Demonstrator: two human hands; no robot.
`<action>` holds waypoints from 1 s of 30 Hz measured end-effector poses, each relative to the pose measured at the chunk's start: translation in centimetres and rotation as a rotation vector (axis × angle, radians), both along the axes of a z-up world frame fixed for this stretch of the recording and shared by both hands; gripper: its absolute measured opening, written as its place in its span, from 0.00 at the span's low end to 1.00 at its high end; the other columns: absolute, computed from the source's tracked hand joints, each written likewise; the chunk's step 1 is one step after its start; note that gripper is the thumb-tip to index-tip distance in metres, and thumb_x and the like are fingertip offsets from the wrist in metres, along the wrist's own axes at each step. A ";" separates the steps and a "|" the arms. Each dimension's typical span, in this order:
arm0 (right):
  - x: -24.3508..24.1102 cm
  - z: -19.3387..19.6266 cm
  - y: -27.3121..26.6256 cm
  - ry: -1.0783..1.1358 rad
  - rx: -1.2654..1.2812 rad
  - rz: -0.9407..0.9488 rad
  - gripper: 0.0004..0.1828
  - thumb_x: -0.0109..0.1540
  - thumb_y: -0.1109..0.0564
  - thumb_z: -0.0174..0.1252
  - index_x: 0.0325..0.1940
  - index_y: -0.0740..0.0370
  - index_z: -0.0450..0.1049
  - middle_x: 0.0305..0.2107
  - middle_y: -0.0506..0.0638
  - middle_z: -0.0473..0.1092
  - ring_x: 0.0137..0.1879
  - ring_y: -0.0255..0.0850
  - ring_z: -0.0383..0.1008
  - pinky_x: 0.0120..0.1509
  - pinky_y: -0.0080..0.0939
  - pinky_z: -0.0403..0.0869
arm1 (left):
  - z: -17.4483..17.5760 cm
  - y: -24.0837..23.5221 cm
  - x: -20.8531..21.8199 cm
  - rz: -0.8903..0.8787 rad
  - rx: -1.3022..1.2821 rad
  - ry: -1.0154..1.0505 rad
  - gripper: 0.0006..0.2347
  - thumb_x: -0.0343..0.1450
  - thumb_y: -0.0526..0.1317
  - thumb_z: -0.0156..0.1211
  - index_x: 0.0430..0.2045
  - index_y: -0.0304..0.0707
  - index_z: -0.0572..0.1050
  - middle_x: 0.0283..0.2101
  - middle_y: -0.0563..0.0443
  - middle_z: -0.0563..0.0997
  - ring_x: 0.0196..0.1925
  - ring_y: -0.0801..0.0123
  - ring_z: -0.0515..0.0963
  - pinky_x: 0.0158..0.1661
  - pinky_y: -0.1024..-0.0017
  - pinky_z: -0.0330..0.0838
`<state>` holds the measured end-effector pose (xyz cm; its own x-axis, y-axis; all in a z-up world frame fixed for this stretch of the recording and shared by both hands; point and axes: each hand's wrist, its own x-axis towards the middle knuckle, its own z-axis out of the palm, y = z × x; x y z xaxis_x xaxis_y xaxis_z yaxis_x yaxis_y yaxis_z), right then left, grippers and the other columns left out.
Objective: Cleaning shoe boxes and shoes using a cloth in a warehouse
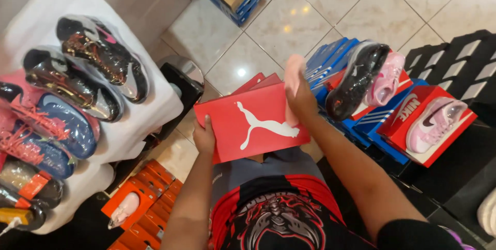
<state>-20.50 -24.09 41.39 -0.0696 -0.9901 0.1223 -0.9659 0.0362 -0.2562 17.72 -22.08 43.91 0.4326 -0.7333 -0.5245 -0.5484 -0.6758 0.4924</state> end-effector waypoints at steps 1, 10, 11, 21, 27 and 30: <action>-1.2 -2.9 -1.3 -0.318 0.201 -0.279 0.40 0.65 0.29 0.50 0.75 0.49 0.60 0.67 0.58 0.63 0.72 0.49 0.64 0.69 0.45 0.69 | -0.5 -0.2 -0.1 0.025 -0.005 0.014 0.23 0.76 0.63 0.48 0.57 0.51 0.69 0.46 0.27 0.81 0.54 0.34 0.80 0.54 0.44 0.74; -1.9 1.2 14.6 -1.258 0.530 -0.865 0.45 0.61 0.32 0.65 0.72 0.63 0.64 0.58 0.67 0.69 0.61 0.59 0.73 0.61 0.61 0.73 | 2.3 -0.8 -0.9 0.037 -0.066 0.030 0.23 0.76 0.63 0.49 0.57 0.50 0.69 0.49 0.26 0.80 0.57 0.33 0.77 0.58 0.44 0.71; -1.0 2.3 16.6 -1.319 0.497 -0.982 0.47 0.62 0.37 0.66 0.75 0.67 0.58 0.59 0.70 0.67 0.62 0.61 0.71 0.62 0.64 0.71 | 2.4 -0.8 -1.0 0.050 -0.038 0.021 0.22 0.76 0.61 0.49 0.57 0.50 0.69 0.50 0.27 0.80 0.58 0.34 0.77 0.59 0.45 0.71; 28.8 -0.7 15.6 -2.147 -0.274 -1.373 0.23 0.68 0.47 0.52 0.63 0.60 0.69 0.52 0.48 0.75 0.61 0.39 0.75 0.72 0.43 0.69 | 1.9 0.3 -1.1 -0.081 -0.093 0.065 0.22 0.77 0.58 0.49 0.59 0.43 0.65 0.53 0.25 0.78 0.59 0.34 0.76 0.61 0.43 0.68; 28.0 0.3 20.9 -2.093 0.789 -1.295 0.16 0.55 0.60 0.62 0.46 0.70 0.74 0.30 0.55 0.72 0.38 0.49 0.76 0.47 0.54 0.74 | -0.2 0.5 0.1 -0.098 -0.229 0.334 0.23 0.79 0.50 0.51 0.60 0.30 0.60 0.59 0.15 0.71 0.64 0.27 0.69 0.65 0.42 0.62; 24.8 10.0 18.2 -1.632 0.868 -1.191 0.18 0.55 0.55 0.63 0.44 0.71 0.77 0.30 0.59 0.76 0.37 0.52 0.81 0.39 0.56 0.75 | 3.2 0.6 2.4 -0.228 -0.127 0.321 0.32 0.78 0.51 0.53 0.71 0.29 0.51 0.72 0.13 0.50 0.77 0.31 0.45 0.74 0.47 0.34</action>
